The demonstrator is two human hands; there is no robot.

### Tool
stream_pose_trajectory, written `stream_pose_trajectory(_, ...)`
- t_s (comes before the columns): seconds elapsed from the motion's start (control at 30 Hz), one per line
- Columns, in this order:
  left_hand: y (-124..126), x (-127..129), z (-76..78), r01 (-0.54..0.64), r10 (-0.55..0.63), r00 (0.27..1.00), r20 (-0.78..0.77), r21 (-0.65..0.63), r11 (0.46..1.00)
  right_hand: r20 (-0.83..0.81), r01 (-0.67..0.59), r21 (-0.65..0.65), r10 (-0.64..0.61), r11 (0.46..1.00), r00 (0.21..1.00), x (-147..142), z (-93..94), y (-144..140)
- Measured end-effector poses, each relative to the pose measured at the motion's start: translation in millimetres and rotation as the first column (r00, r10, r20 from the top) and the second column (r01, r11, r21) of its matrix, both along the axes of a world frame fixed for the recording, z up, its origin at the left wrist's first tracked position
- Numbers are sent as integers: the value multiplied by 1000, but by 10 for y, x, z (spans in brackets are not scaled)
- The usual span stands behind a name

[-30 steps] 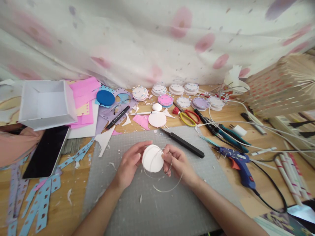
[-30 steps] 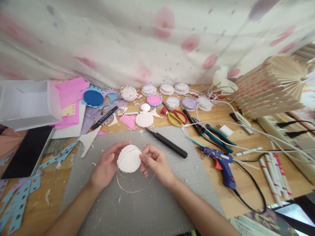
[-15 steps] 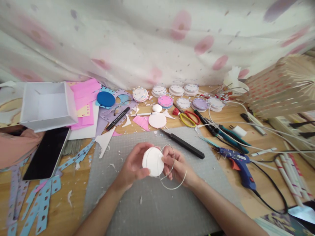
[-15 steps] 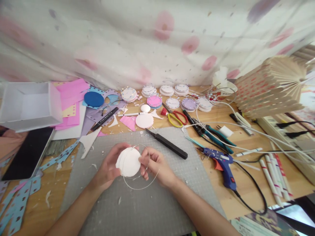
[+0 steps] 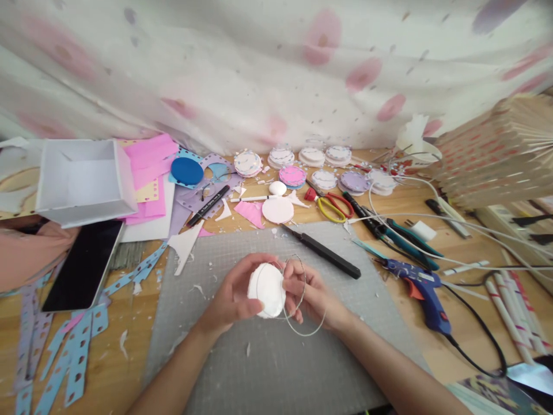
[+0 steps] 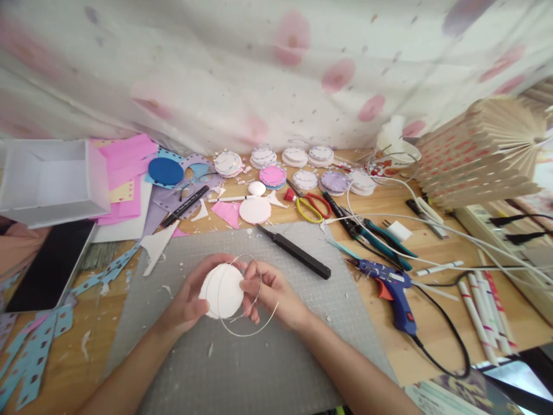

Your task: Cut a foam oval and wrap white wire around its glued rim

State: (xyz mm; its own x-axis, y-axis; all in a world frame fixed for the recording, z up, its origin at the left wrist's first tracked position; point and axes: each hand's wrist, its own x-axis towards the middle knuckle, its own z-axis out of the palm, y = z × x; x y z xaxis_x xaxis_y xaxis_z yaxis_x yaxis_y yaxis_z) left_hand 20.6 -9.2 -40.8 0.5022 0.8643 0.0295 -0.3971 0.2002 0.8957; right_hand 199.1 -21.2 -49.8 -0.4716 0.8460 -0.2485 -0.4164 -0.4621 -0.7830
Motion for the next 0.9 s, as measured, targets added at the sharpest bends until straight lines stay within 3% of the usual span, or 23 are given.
stream_pose_trajectory(0.9, 56, 9, -86, -42, 37, 994, 107, 47, 998, -83, 89, -43, -93, 995, 992, -26, -13, -17)
